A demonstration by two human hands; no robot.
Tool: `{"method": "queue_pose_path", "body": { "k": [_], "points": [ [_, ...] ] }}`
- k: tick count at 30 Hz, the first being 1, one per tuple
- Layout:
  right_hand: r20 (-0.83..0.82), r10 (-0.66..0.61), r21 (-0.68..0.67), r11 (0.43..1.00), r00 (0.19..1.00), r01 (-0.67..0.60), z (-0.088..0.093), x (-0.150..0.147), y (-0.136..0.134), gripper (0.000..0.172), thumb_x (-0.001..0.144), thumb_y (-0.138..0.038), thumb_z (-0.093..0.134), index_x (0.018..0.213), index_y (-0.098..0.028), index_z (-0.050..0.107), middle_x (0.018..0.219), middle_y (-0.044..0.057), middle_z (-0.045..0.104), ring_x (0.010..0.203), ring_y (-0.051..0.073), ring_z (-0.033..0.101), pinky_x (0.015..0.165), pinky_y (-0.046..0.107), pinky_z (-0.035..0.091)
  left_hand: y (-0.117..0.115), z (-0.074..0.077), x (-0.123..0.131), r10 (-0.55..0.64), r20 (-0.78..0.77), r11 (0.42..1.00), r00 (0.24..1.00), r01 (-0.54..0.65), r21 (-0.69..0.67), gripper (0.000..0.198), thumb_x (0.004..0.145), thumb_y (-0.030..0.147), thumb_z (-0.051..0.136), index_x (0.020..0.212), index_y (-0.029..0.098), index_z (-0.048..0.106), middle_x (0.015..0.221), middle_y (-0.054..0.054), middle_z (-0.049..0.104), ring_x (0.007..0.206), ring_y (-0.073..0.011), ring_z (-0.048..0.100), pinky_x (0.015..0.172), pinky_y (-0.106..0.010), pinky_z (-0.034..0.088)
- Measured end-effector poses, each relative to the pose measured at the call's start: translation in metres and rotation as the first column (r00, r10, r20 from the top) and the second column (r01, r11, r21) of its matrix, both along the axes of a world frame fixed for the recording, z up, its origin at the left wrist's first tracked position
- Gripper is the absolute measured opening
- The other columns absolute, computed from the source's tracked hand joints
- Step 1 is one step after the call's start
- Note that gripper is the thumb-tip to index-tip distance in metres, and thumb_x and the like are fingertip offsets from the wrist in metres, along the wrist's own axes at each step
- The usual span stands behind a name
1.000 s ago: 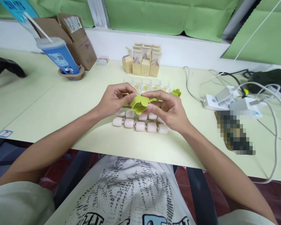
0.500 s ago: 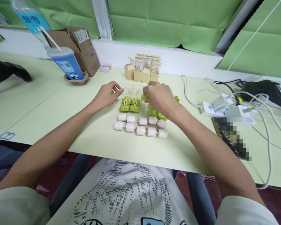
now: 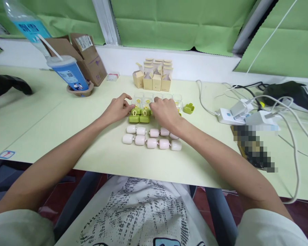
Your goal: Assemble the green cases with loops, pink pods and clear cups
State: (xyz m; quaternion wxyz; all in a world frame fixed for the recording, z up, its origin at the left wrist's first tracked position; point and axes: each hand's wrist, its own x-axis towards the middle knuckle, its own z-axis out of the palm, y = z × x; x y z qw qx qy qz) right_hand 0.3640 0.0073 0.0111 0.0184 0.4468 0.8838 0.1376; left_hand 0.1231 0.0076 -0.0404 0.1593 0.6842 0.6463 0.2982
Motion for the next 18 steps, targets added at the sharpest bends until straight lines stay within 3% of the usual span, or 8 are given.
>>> {"method": "queue_pose_path", "body": {
  "k": [8, 13, 15, 18],
  "points": [
    [0.016, 0.055, -0.020, 0.998, 0.998, -0.054, -0.008, 0.002, 0.006, 0.024, 0.108, -0.018, 0.063, 0.127, -0.014, 0.077, 0.127, 0.021, 0.079, 0.110, 0.036, 0.077, 0.069, 0.037, 0.034, 0.000, 0.001, 0.000, -0.030, -0.010, 0.999, 1.000, 0.029, -0.017, 0.032, 0.105, 0.034, 0.065, 0.135, 0.021, 0.060, 0.087, -0.001, 0.078, 0.074, -0.0221, 0.075, 0.083, -0.036, 0.056],
    [-0.004, 0.055, -0.028, 0.998, 0.998, -0.056, -0.012, 0.002, 0.010, 0.028, 0.105, -0.018, 0.068, 0.133, -0.015, 0.074, 0.130, 0.020, 0.078, 0.102, 0.032, 0.078, 0.068, 0.036, 0.035, 0.002, 0.000, -0.002, -0.030, -0.038, 1.000, 0.999, 0.030, -0.009, 0.032, 0.105, 0.032, 0.066, 0.134, 0.021, 0.061, 0.088, -0.001, 0.078, 0.076, -0.0216, 0.075, 0.082, -0.034, 0.055],
    [-0.052, 0.054, -0.015, 0.998, 0.997, -0.055, -0.002, 0.003, 0.010, 0.029, 0.104, -0.020, 0.070, 0.132, -0.017, 0.074, 0.129, 0.019, 0.079, 0.098, 0.032, 0.078, 0.067, 0.036, 0.036, 0.002, 0.001, -0.002, -0.027, -0.043, 1.000, 0.999, 0.027, -0.013, 0.032, 0.105, 0.033, 0.066, 0.135, 0.021, 0.061, 0.088, -0.001, 0.078, 0.077, -0.0225, 0.075, 0.083, -0.034, 0.054],
    [-0.235, 0.032, 0.022, 0.999, 0.972, -0.028, 0.028, 0.022, 0.003, 0.022, 0.103, -0.026, 0.072, 0.124, -0.021, 0.077, 0.120, 0.013, 0.082, 0.097, 0.031, 0.076, 0.071, 0.035, 0.041, 0.001, 0.003, -0.001, -0.007, -0.072, 1.000, 0.997, 0.006, -0.017, 0.038, 0.106, 0.036, 0.065, 0.140, 0.020, 0.061, 0.090, -0.003, 0.079, 0.086, -0.0254, 0.077, 0.087, -0.036, 0.055]
  ]
}}
